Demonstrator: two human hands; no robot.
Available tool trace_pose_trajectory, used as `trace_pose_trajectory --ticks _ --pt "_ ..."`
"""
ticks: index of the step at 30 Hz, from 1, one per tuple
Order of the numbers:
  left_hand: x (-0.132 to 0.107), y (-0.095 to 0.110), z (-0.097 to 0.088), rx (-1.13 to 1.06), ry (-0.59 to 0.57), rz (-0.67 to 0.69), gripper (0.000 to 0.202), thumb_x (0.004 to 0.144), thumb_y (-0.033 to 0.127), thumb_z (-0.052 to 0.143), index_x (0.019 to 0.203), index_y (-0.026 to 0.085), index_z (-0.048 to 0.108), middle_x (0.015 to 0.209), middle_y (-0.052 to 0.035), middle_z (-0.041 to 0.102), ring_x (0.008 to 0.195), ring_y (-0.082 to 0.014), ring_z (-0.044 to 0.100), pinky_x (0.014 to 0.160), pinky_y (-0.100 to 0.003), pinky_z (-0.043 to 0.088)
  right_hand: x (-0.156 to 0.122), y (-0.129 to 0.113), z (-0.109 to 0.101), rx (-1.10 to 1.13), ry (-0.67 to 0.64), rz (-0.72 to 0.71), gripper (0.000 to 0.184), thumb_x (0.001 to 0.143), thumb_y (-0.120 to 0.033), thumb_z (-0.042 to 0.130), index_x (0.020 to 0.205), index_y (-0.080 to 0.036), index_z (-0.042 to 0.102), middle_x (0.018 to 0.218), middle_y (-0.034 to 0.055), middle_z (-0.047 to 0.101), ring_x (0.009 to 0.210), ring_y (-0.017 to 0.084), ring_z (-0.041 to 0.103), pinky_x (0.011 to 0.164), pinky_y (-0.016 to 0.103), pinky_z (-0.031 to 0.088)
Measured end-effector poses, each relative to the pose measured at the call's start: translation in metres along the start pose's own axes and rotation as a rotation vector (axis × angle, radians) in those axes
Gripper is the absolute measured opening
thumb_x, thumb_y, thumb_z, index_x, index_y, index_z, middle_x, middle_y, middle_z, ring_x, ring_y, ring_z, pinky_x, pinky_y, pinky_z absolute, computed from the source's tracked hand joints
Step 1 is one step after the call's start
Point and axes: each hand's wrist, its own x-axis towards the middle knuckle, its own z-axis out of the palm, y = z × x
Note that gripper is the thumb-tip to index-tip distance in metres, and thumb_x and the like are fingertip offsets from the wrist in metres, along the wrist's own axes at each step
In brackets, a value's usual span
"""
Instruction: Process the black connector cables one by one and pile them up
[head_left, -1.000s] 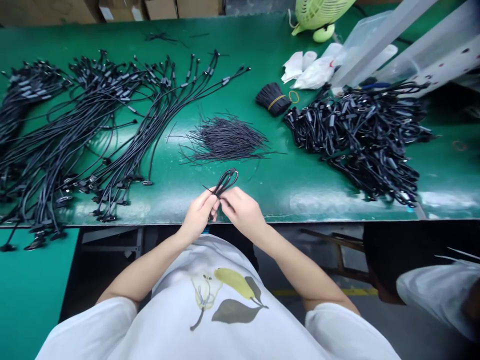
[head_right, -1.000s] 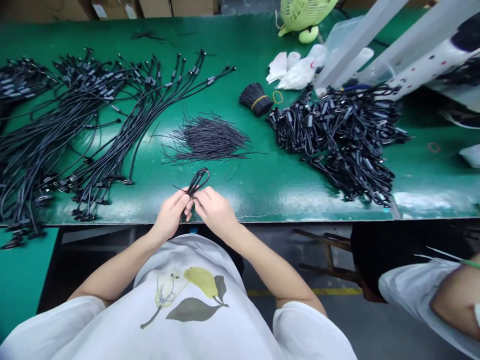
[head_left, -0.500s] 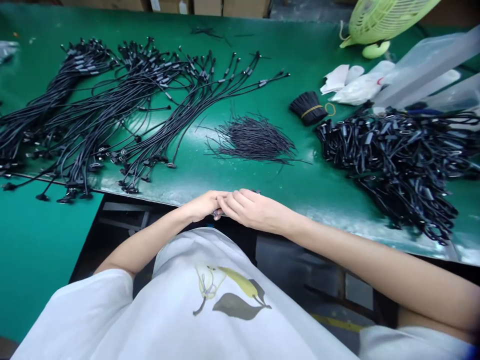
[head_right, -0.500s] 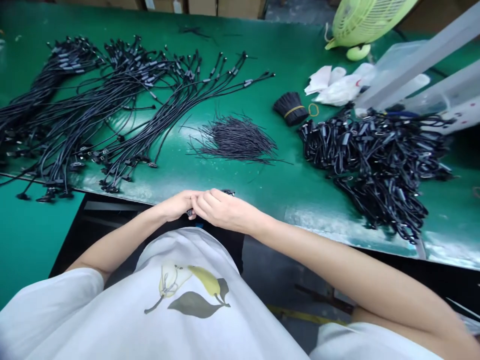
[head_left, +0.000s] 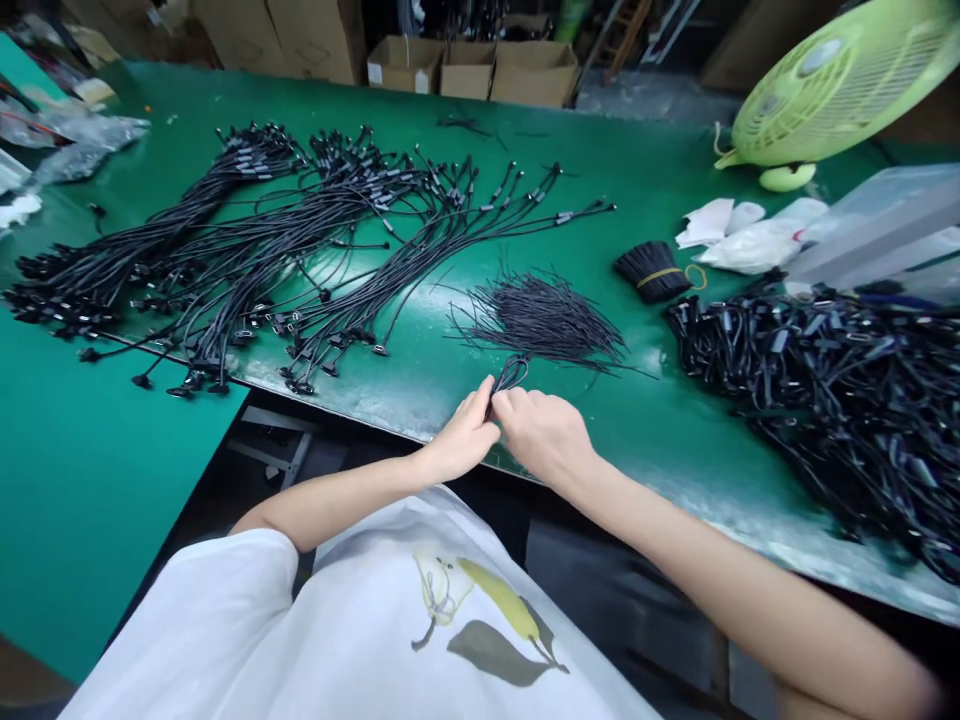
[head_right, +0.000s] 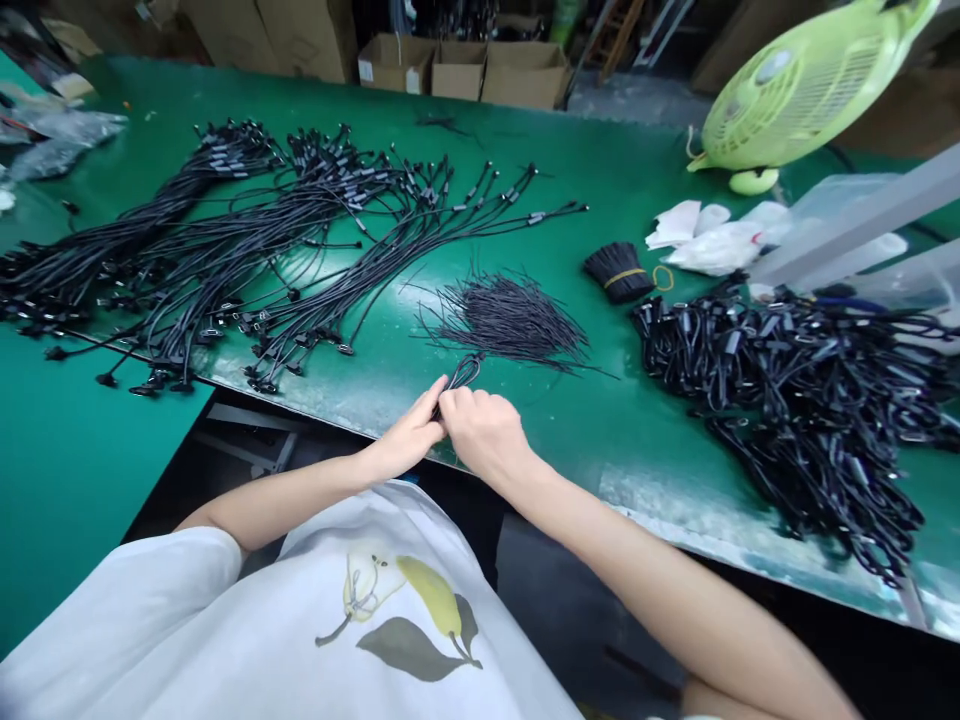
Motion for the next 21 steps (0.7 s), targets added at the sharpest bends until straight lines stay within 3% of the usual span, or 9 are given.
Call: trace_pose_trajectory --ticks 2,4,7,9,11,13,14,18,21 --pt "0.01 0.003 -0.002 -0.176 0.026 0.015 0.052 0.091 0.027 0.043 0.14 0.011 0.045 0.141 -0.0163 0.049 0.131 -0.0272 0.044 0.113 -0.044 0.03 0.005 -0.005 0.009 0.161 0.064 0.159 0.026 0.091 -0.013 0.044 0.07 -0.018 0.057 0.06 0.0016 0.055 0.056 0.016 0.048 0.055 0.029 0.031" --pt "0.015 0.009 -0.009 -0.257 0.061 0.121 0.046 0.097 0.036 0.033 0.126 0.011 0.058 0.128 -0.0163 0.058 0.121 -0.0265 0.051 0.108 -0.044 0.036 0.005 -0.012 0.014 0.379 0.116 0.338 0.025 0.095 -0.02 0.043 0.076 -0.018 0.06 0.068 0.0023 0.062 0.063 0.016 0.055 0.06 0.027 0.037" --pt "0.008 0.018 -0.024 -0.007 0.123 0.409 0.035 0.095 0.031 0.041 0.109 0.016 0.069 0.122 -0.013 0.059 0.12 -0.0249 0.048 0.108 -0.041 0.034 0.0 -0.014 0.017 0.785 0.101 0.543 0.024 0.097 -0.027 0.042 0.084 -0.019 0.062 0.075 0.0017 0.066 0.065 0.015 0.059 0.061 0.025 0.042" --pt "-0.001 0.02 -0.033 0.266 0.018 0.566 0.031 0.093 0.022 0.043 0.101 0.022 0.072 0.116 -0.0095 0.059 0.115 -0.0227 0.047 0.108 -0.04 0.033 -0.005 -0.006 0.017 0.945 0.044 0.632 0.026 0.096 -0.03 0.043 0.079 -0.02 0.06 0.069 -0.0006 0.062 0.06 0.014 0.056 0.057 0.024 0.042" --pt "-0.006 0.016 -0.039 0.473 -0.19 0.588 0.037 0.09 0.014 0.039 0.096 0.025 0.074 0.106 -0.0073 0.06 0.105 -0.0201 0.05 0.103 -0.037 0.036 -0.009 0.004 0.014 0.942 0.034 0.675 0.027 0.095 -0.031 0.045 0.074 -0.019 0.058 0.062 -0.0021 0.057 0.055 0.013 0.052 0.054 0.023 0.039" --pt "-0.004 0.007 -0.041 0.55 -0.298 0.497 0.039 0.087 0.01 0.039 0.095 0.024 0.075 0.1 -0.0064 0.06 0.099 -0.0191 0.052 0.1 -0.036 0.038 -0.011 0.008 0.007 0.824 0.088 0.645 0.027 0.095 -0.03 0.045 0.075 -0.019 0.058 0.062 -0.0017 0.056 0.055 0.012 0.05 0.056 0.023 0.038" --pt "-0.001 0.002 -0.041 0.517 -0.285 0.424 0.036 0.086 0.012 0.041 0.095 0.023 0.075 0.098 -0.0063 0.06 0.098 -0.0194 0.052 0.098 -0.036 0.04 -0.011 0.006 0.002 0.746 0.12 0.589 0.026 0.096 -0.028 0.044 0.076 -0.018 0.059 0.064 -0.0007 0.058 0.057 0.012 0.05 0.058 0.023 0.037" --pt "0.01 -0.002 -0.044 -0.004 -0.147 0.16 0.036 0.092 0.037 0.044 0.101 0.017 0.072 0.091 -0.0059 0.063 0.086 -0.0184 0.054 0.085 -0.032 0.044 -0.01 -0.018 -0.011 0.467 0.157 0.288 0.028 0.096 -0.018 0.04 0.077 -0.018 0.061 0.066 0.0023 0.058 0.063 0.014 0.049 0.064 0.026 0.034" --pt "0.004 0.01 -0.049 -0.243 -0.113 0.176 0.044 0.091 0.052 0.048 0.092 0.017 0.074 0.082 -0.0045 0.06 0.074 -0.0148 0.051 0.073 -0.028 0.044 -0.014 -0.029 -0.011 0.435 0.112 0.242 0.029 0.096 -0.017 0.041 0.073 -0.018 0.059 0.062 0.0013 0.055 0.061 0.014 0.047 0.063 0.027 0.032"
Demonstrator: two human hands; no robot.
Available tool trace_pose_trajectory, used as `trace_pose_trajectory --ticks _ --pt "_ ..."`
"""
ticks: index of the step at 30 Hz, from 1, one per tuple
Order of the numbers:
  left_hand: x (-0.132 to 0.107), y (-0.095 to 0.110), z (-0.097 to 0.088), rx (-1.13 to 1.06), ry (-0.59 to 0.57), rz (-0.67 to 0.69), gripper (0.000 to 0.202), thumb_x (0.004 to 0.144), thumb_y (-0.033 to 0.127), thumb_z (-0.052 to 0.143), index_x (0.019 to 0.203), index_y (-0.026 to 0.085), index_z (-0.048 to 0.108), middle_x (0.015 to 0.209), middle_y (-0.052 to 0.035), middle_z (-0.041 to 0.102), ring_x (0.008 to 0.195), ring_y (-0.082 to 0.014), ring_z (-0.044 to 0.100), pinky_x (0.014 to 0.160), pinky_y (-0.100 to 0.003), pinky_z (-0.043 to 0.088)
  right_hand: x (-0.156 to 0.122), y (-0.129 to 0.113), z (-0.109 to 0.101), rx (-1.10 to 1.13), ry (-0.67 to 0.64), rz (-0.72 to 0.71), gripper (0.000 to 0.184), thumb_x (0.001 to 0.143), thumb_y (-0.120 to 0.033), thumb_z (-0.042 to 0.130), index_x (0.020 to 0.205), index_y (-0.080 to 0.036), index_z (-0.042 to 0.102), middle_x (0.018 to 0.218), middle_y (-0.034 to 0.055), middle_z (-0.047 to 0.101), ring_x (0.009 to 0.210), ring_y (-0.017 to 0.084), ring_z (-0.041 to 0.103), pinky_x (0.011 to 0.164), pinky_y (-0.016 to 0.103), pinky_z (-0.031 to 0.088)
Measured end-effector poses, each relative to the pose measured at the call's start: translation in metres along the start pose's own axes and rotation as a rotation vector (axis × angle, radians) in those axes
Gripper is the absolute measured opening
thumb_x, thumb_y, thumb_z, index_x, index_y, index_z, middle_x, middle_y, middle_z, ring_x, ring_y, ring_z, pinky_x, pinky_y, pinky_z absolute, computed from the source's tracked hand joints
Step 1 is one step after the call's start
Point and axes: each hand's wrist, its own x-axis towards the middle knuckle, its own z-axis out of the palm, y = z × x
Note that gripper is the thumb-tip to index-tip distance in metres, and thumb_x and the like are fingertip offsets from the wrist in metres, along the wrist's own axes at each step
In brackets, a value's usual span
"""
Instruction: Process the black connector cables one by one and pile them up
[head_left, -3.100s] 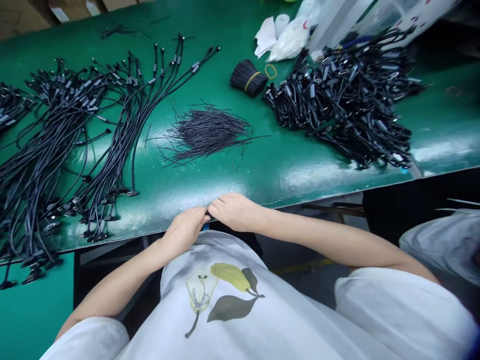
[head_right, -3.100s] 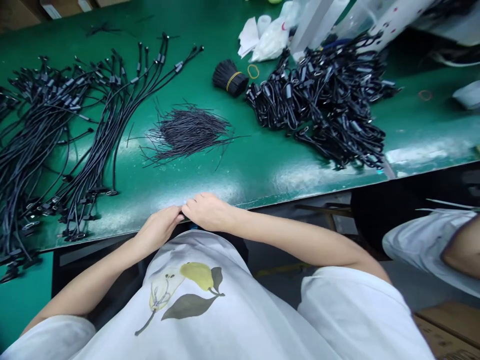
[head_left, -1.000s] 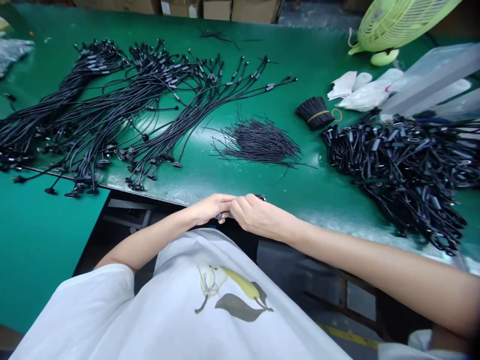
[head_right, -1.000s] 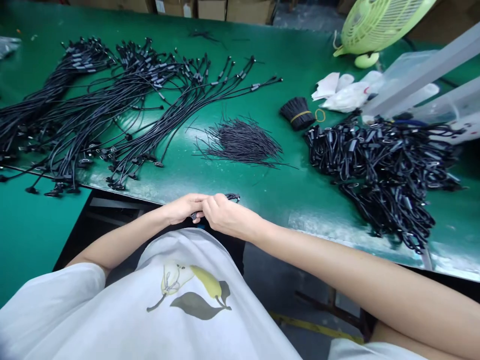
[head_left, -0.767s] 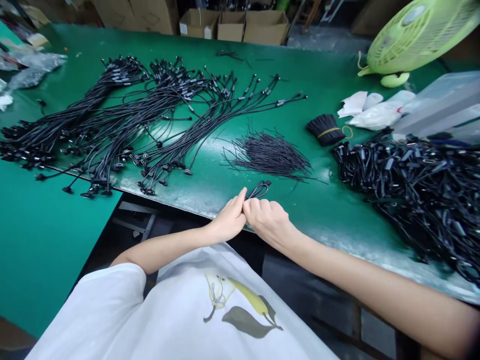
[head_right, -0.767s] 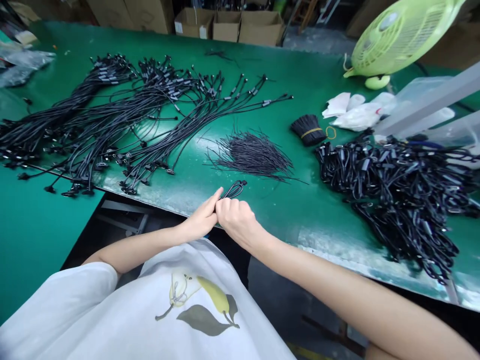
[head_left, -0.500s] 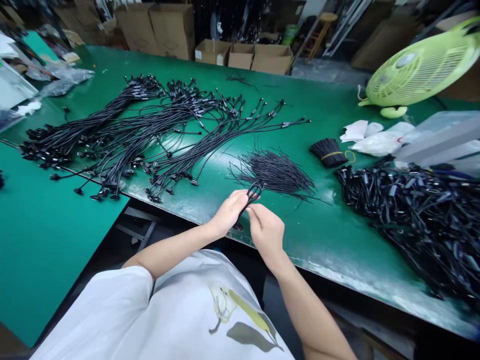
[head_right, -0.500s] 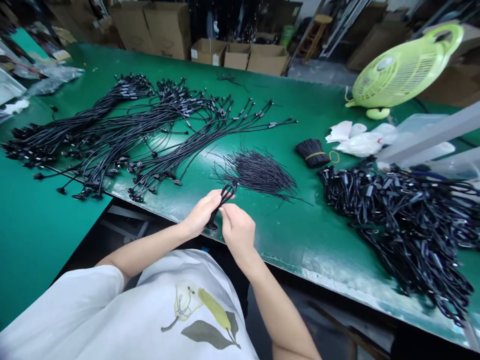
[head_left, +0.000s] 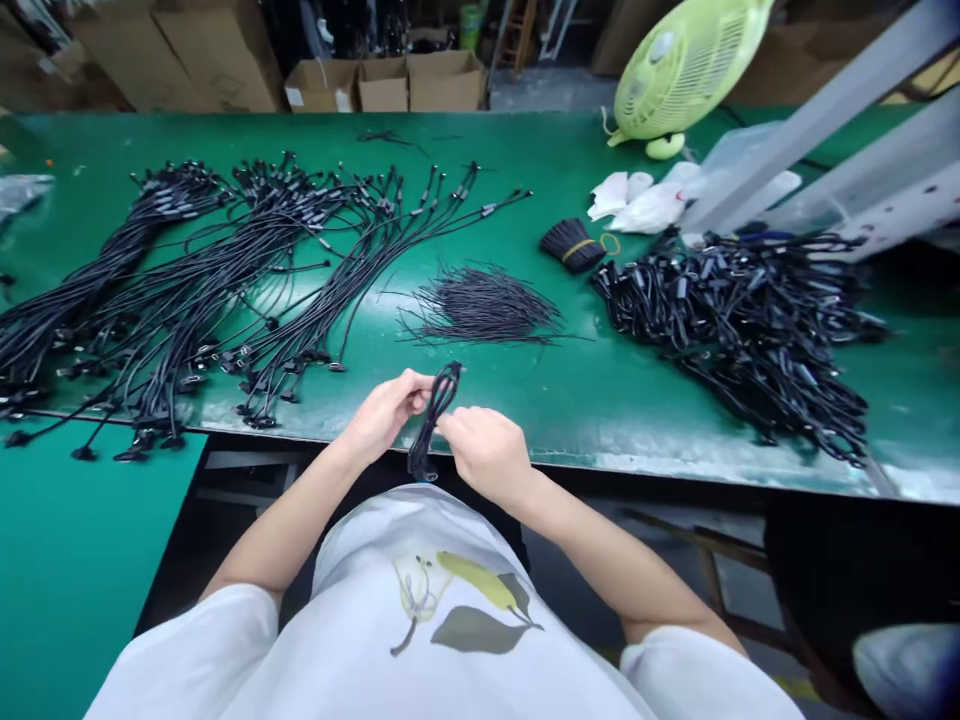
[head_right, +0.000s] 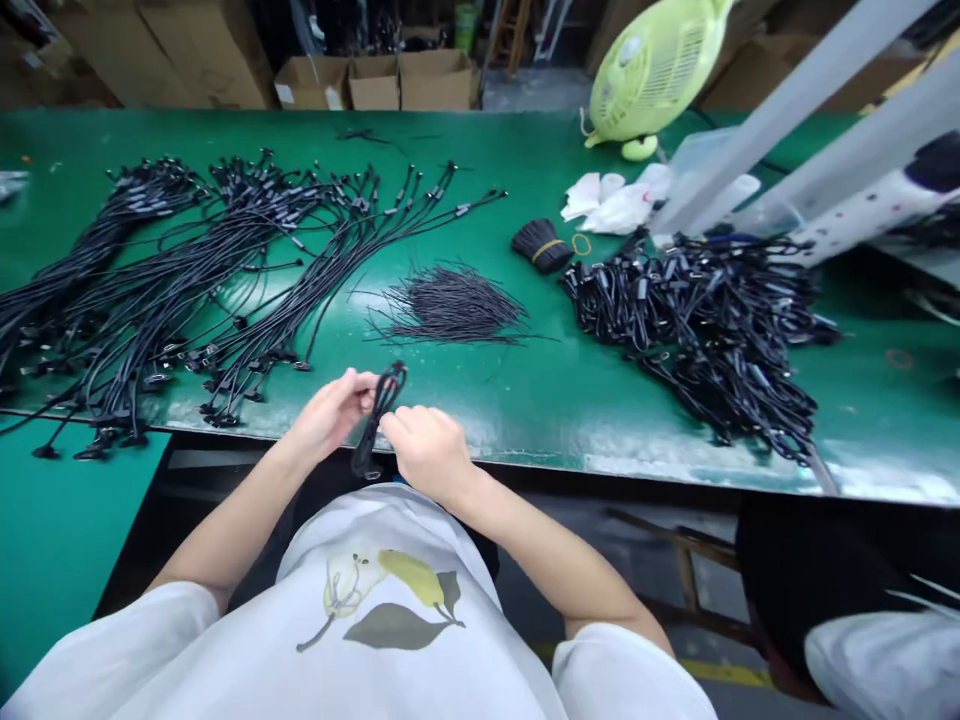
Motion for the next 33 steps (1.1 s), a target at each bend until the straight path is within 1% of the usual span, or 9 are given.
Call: trace_pose_trajectory --ticks 3,7,12,15,19,22,24,28,33 --pt "-0.013 0.01 0.005 0.129 -0.069 0.128 0.038 0.088 0.049 0.057 0.074 0.017 0.073 0.077 -0.0047 0.058 0.076 -0.0158 0.052 0.074 -0.028 0.044 -0.005 0.01 0.003 0.161 0.011 0.152 0.028 0.098 -0.02 0.041 0.077 -0.018 0.06 0.069 0.0017 0.06 0.064 0.013 0.05 0.065 0.024 0.035" --pt "-0.023 -0.004 0.018 0.416 -0.149 0.051 0.035 0.089 0.04 0.057 0.065 0.017 0.067 0.075 -0.0029 0.057 0.075 -0.0154 0.054 0.076 -0.029 0.043 -0.007 0.026 0.002 0.39 0.029 0.356 0.027 0.098 -0.024 0.042 0.077 -0.018 0.058 0.071 0.0005 0.061 0.063 0.012 0.052 0.064 0.023 0.037" --pt "-0.012 -0.027 0.023 0.594 -0.02 -0.015 0.02 0.09 0.035 0.055 0.086 0.019 0.067 0.082 -0.0011 0.056 0.078 -0.0145 0.053 0.076 -0.027 0.042 -0.012 0.024 0.001 0.465 0.039 0.452 0.027 0.096 -0.027 0.042 0.076 -0.019 0.057 0.071 0.0021 0.06 0.065 0.013 0.052 0.065 0.024 0.036" --pt "-0.004 -0.03 0.022 0.523 0.053 0.017 0.023 0.083 0.036 0.063 0.1 0.02 0.064 0.084 -0.0003 0.053 0.073 -0.0131 0.051 0.071 -0.026 0.044 -0.015 0.02 0.001 0.529 0.018 0.461 0.024 0.093 -0.028 0.042 0.075 -0.019 0.056 0.071 0.0028 0.057 0.066 0.014 0.05 0.066 0.026 0.035" --pt "-0.005 -0.026 0.02 0.491 -0.128 0.104 0.039 0.086 0.04 0.061 0.12 0.021 0.059 0.101 -0.0063 0.059 0.088 -0.0177 0.056 0.083 -0.031 0.047 -0.016 0.022 -0.001 1.044 -0.14 0.609 0.03 0.091 -0.04 0.043 0.074 -0.018 0.052 0.062 -0.0023 0.046 0.055 0.01 0.038 0.058 0.024 0.032" --pt "-0.009 -0.024 0.022 0.601 -0.182 0.153 0.029 0.087 0.043 0.059 0.101 0.019 0.069 0.11 -0.0098 0.06 0.102 -0.0229 0.056 0.094 -0.035 0.044 -0.015 0.028 -0.004 1.271 -0.246 0.705 0.033 0.088 -0.048 0.045 0.073 -0.019 0.05 0.056 -0.0061 0.035 0.049 0.008 0.026 0.051 0.022 0.025" --pt "-0.01 -0.024 0.026 0.55 -0.127 0.131 0.03 0.088 0.045 0.058 0.099 0.02 0.071 0.117 -0.01 0.061 0.112 -0.0247 0.054 0.102 -0.037 0.04 -0.016 0.029 -0.005 1.119 -0.242 0.694 0.035 0.087 -0.045 0.047 0.065 -0.018 0.048 0.055 -0.0049 0.038 0.051 0.008 0.03 0.053 0.023 0.025" --pt "-0.006 -0.032 0.043 0.209 -0.078 -0.014 0.037 0.087 0.047 0.059 0.111 0.021 0.069 0.124 -0.0091 0.064 0.127 -0.0248 0.049 0.114 -0.038 0.028 -0.021 0.023 -0.006 0.46 -0.203 0.589 0.036 0.094 -0.033 0.041 0.065 -0.016 0.057 0.061 0.0004 0.054 0.057 0.01 0.044 0.057 0.025 0.028" --pt "0.008 -0.038 0.063 -0.277 0.161 -0.183 0.034 0.069 0.045 0.078 0.087 0.017 0.07 0.097 -0.0073 0.072 0.101 -0.023 0.065 0.097 -0.035 0.045 -0.031 0.015 -0.01 -0.052 -0.197 0.441 0.037 0.099 -0.038 0.037 0.095 -0.015 0.066 0.08 0.0082 0.063 0.074 0.017 0.057 0.067 0.028 0.036"
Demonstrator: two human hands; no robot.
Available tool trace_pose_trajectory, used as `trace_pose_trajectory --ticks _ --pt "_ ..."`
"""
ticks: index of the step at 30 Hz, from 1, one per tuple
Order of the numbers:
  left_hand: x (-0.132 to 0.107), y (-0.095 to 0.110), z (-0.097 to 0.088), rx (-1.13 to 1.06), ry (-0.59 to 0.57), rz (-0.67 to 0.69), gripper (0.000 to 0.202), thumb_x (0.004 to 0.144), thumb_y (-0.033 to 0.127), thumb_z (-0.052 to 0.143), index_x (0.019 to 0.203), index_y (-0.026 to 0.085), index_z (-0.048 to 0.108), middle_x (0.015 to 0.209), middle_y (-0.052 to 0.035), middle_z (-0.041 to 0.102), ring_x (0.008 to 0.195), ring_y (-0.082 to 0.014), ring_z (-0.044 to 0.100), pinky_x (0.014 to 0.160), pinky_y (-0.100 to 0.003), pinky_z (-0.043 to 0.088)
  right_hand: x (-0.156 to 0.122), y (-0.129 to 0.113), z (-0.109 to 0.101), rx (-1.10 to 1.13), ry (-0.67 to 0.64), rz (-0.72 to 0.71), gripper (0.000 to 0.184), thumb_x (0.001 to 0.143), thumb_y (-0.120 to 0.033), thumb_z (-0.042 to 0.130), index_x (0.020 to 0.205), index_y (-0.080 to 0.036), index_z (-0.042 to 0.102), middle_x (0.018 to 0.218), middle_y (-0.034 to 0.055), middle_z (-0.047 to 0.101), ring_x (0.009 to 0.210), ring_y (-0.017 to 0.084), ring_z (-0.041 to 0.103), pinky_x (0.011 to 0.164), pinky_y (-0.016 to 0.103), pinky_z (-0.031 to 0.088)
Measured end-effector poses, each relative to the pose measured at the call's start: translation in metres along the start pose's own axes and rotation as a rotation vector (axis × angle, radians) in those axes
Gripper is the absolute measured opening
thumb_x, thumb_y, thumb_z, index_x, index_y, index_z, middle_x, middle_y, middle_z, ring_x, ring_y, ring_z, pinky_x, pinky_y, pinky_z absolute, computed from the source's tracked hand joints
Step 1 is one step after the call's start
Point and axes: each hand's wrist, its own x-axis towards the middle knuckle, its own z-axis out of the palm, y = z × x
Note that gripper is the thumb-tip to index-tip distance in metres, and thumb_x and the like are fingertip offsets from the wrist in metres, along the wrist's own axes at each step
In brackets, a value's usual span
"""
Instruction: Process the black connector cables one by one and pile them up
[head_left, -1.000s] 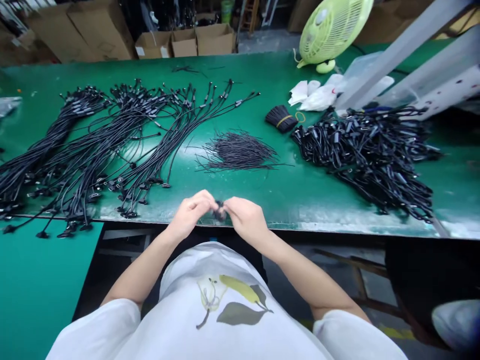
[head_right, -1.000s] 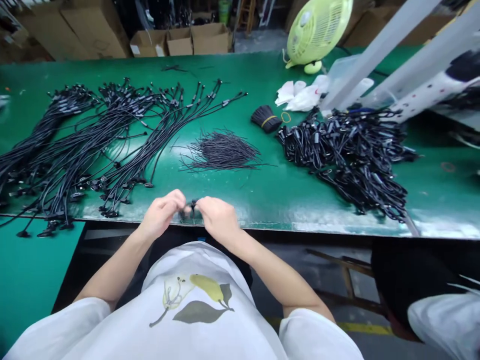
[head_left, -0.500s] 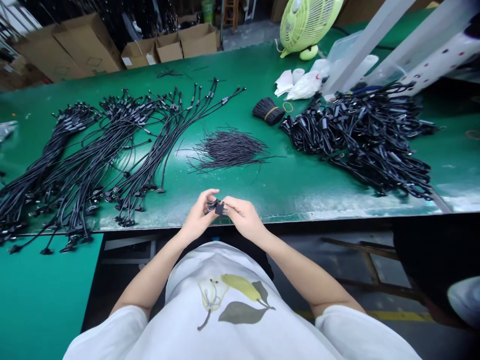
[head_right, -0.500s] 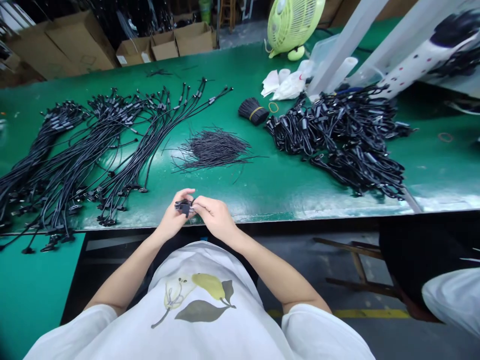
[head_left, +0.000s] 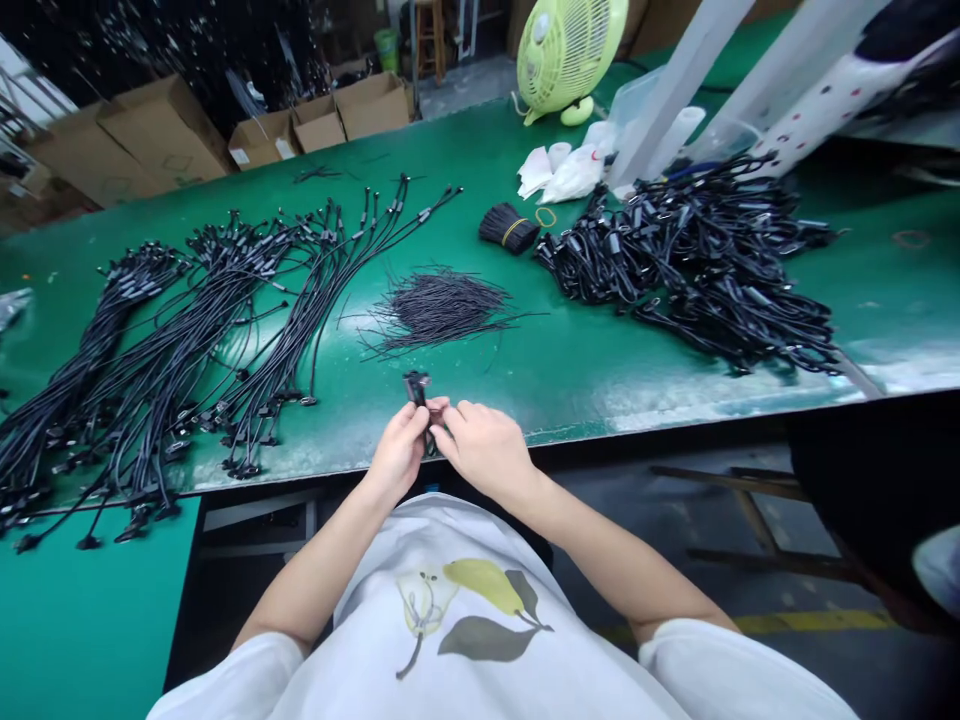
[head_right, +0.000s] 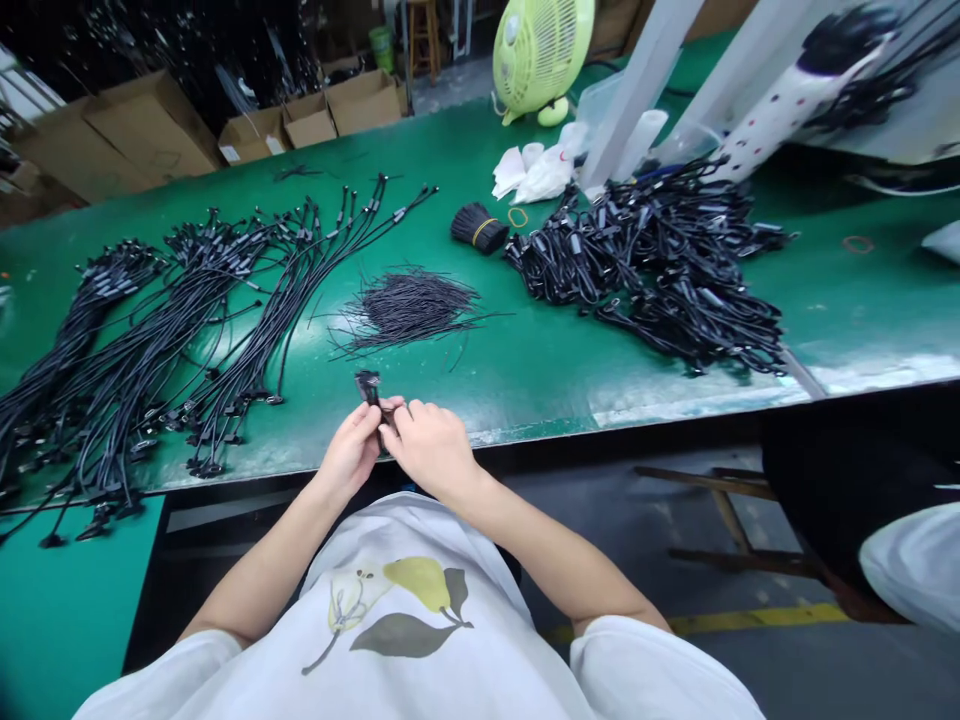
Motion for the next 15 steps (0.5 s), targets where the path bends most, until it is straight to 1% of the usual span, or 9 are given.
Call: trace_pose_trajectory --ticks 1,3,5,7,8,10,11,12,15 --pt "0.002 0.001 0.004 -0.049 0.038 -0.009 0.033 0.067 0.045 0.08 0.082 0.017 0.068 0.088 -0.0053 0.072 0.092 -0.021 0.067 0.091 -0.034 0.049 -0.002 0.001 -0.002 0.004 -0.002 0.002 0.037 0.099 -0.04 0.039 0.096 -0.015 0.065 0.082 0.008 0.063 0.076 0.017 0.057 0.068 0.028 0.039" --pt "0.006 0.003 0.011 -0.091 0.09 -0.006 0.032 0.066 0.043 0.081 0.075 0.017 0.065 0.075 -0.0009 0.068 0.078 -0.0169 0.067 0.082 -0.031 0.052 -0.007 0.003 -0.005 0.091 0.007 0.025 0.035 0.097 -0.044 0.043 0.098 -0.017 0.064 0.09 0.0081 0.062 0.082 0.018 0.059 0.072 0.028 0.044" --pt "0.008 0.004 0.019 -0.073 0.094 0.014 0.03 0.067 0.041 0.081 0.076 0.017 0.064 0.075 0.0001 0.068 0.074 -0.015 0.067 0.079 -0.029 0.053 -0.01 0.006 -0.005 0.191 0.05 0.077 0.036 0.094 -0.048 0.049 0.105 -0.016 0.061 0.102 0.0105 0.061 0.09 0.019 0.06 0.076 0.03 0.049" --pt "0.009 0.003 0.025 -0.01 0.083 0.035 0.028 0.069 0.038 0.08 0.082 0.017 0.066 0.086 -0.0018 0.071 0.079 -0.0148 0.068 0.079 -0.028 0.054 -0.013 0.011 0.0 0.217 0.123 0.124 0.049 0.089 -0.053 0.055 0.117 -0.013 0.057 0.12 0.0163 0.057 0.104 0.023 0.059 0.084 0.034 0.051" --pt "0.01 0.0 0.028 0.03 0.084 0.04 0.028 0.069 0.037 0.079 0.085 0.018 0.067 0.091 -0.0024 0.072 0.082 -0.0148 0.068 0.079 -0.027 0.054 -0.014 0.015 0.004 0.194 0.162 0.127 0.058 0.087 -0.055 0.058 0.125 -0.012 0.052 0.13 0.0193 0.052 0.112 0.026 0.056 0.089 0.037 0.051" --pt "0.012 -0.007 0.032 0.109 0.102 0.029 0.027 0.069 0.034 0.078 0.089 0.019 0.067 0.095 -0.0021 0.072 0.089 -0.0155 0.068 0.081 -0.026 0.054 -0.016 0.021 0.014 0.116 0.21 0.08 0.07 0.086 -0.055 0.059 0.137 -0.011 0.042 0.143 0.0223 0.042 0.126 0.029 0.047 0.099 0.043 0.047" --pt "0.012 -0.012 0.033 0.138 0.11 0.018 0.027 0.068 0.032 0.078 0.09 0.02 0.067 0.096 -0.0019 0.072 0.092 -0.0166 0.068 0.083 -0.026 0.054 -0.018 0.022 0.021 0.078 0.211 0.043 0.07 0.088 -0.052 0.058 0.14 -0.009 0.039 0.144 0.0227 0.041 0.13 0.03 0.043 0.101 0.043 0.046" --pt "0.012 -0.017 0.035 0.157 0.117 0.012 0.028 0.067 0.031 0.077 0.091 0.02 0.067 0.096 -0.0022 0.073 0.097 -0.0182 0.068 0.085 -0.027 0.054 -0.02 0.023 0.027 0.047 0.202 0.01 0.068 0.09 -0.048 0.056 0.141 -0.007 0.038 0.144 0.0227 0.042 0.132 0.031 0.041 0.101 0.043 0.046" --pt "0.01 -0.03 0.043 0.182 0.125 0.007 0.033 0.065 0.032 0.077 0.095 0.021 0.066 0.104 -0.0053 0.073 0.112 -0.0234 0.064 0.095 -0.034 0.053 -0.027 0.017 0.042 -0.017 0.178 -0.031 0.054 0.094 -0.028 0.047 0.139 0.001 0.04 0.137 0.0234 0.05 0.131 0.032 0.042 0.097 0.04 0.048"
